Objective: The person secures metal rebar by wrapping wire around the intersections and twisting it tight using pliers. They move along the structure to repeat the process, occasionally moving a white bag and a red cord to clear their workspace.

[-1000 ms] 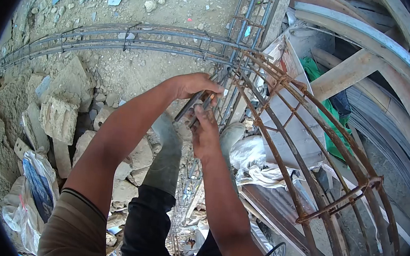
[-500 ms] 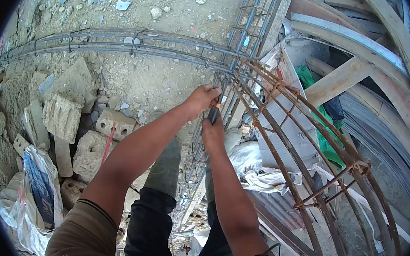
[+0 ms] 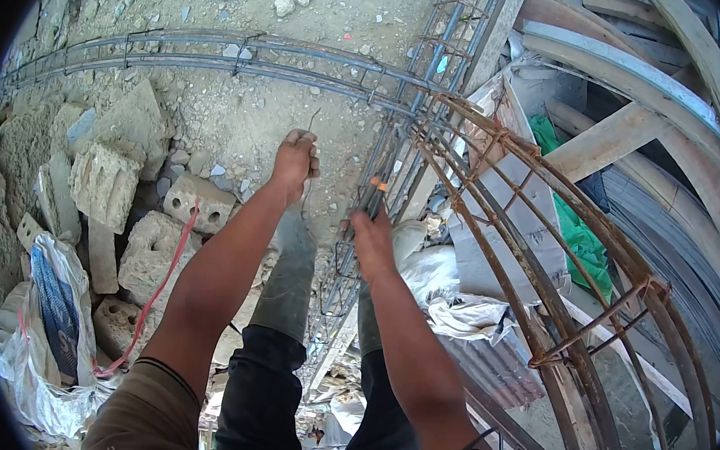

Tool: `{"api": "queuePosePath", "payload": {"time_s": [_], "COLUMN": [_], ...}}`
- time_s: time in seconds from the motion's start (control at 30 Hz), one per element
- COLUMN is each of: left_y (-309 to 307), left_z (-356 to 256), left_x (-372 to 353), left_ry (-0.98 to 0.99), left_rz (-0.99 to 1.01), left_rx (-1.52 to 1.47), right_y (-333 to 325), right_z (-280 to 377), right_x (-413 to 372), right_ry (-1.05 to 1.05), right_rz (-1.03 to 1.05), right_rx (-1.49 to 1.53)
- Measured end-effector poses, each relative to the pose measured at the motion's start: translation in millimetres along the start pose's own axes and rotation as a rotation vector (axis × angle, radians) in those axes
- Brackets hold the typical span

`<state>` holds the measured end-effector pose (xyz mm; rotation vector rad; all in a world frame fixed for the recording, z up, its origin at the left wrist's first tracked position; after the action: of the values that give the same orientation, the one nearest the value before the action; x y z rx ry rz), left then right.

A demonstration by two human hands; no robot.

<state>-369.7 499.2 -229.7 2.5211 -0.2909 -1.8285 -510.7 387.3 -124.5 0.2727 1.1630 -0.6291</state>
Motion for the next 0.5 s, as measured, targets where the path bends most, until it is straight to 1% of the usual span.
{"api": "queuePosePath", "payload": {"time_s": [0.03,0.07,0.1,0.13,0.17,0.2,0.23,0.27,0.3,0.33,0.37,0.4,0.43,0.47,0.5], "left_y": [-19.0,-38.1,-56.6,-72.3,-88.6,-93.9,-98.4,-98.0,-96.8,-96.0,-90.0,-82.9,-77.1,-71.2,-62.6], "left_z": [-0.2,3.2,8.6,14.0,18.3,17.6,22.3,12.1,-0.1,-8.1,-9.6,-4.3,5.8,4.9,0.9], "left_x": [-5.6,-10.0,-15.2,-17.7,-22.3,-35.6,-47.5,-68.9,-86.2,-100.5,-114.5,-123.3,-123.6,-126.3,-129.7], "left_ry": [0.053,0.133,0.21,0.219,0.368,0.509,0.507,0.518,0.532,0.532,0.472,0.407,0.42,0.411,0.413], "left_rz": [-0.064,-0.102,-0.14,-0.139,-0.228,-0.319,-0.317,-0.312,-0.31,-0.313,-0.108,0.101,0.225,0.222,0.281], "left_rx": [-0.007,0.01,0.028,0.021,0.213,0.409,0.408,0.542,0.675,0.672,0.802,0.923,0.77,0.764,0.782], "right_y": [3.9,3.4,5.0,10.4,17.3,24.1,29.4,35.0,41.8,51.1,52.1,52.5,50.1,42.3,31.8], "right_z": [-15.4,-31.2,-47.3,-52.2,-49.4,-47.1,-46.0,-42.5,-24.0,-9.0,3.3,23.8,37.9,42.8,41.4], "right_x": [-13.7,-30.2,-47.5,-53.4,-51.3,-47.7,-44.0,-36.6,-24.0,-19.5,-15.8,-19.0,-22.1,-19.6,-15.8], "right_ry": [0.027,0.026,0.083,0.129,0.12,0.133,0.149,0.151,-0.428,-1.023,-1.02,-1.136,-1.244,-1.239,-1.049], "right_rz": [0.01,0.008,0.119,0.235,0.237,0.243,0.244,0.243,0.028,-0.213,-0.206,-0.031,0.146,0.157,0.33], "right_rx": [-0.202,-0.206,-0.152,-0.1,-0.104,-0.246,-0.386,-0.388,-0.812,-1.197,-1.203,-1.19,-1.165,-1.169,-1.134]}}
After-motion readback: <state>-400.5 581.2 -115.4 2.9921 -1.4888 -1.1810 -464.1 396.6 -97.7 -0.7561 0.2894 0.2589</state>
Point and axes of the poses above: each hand's wrist, its own x-axis towards the middle knuckle, its own y-axis out of the palm, z = x × y, the point moved 2 cm from there along x, towards the middle knuckle, and after that the axes turned 2 degrees about -y, right-handed, at the moved point
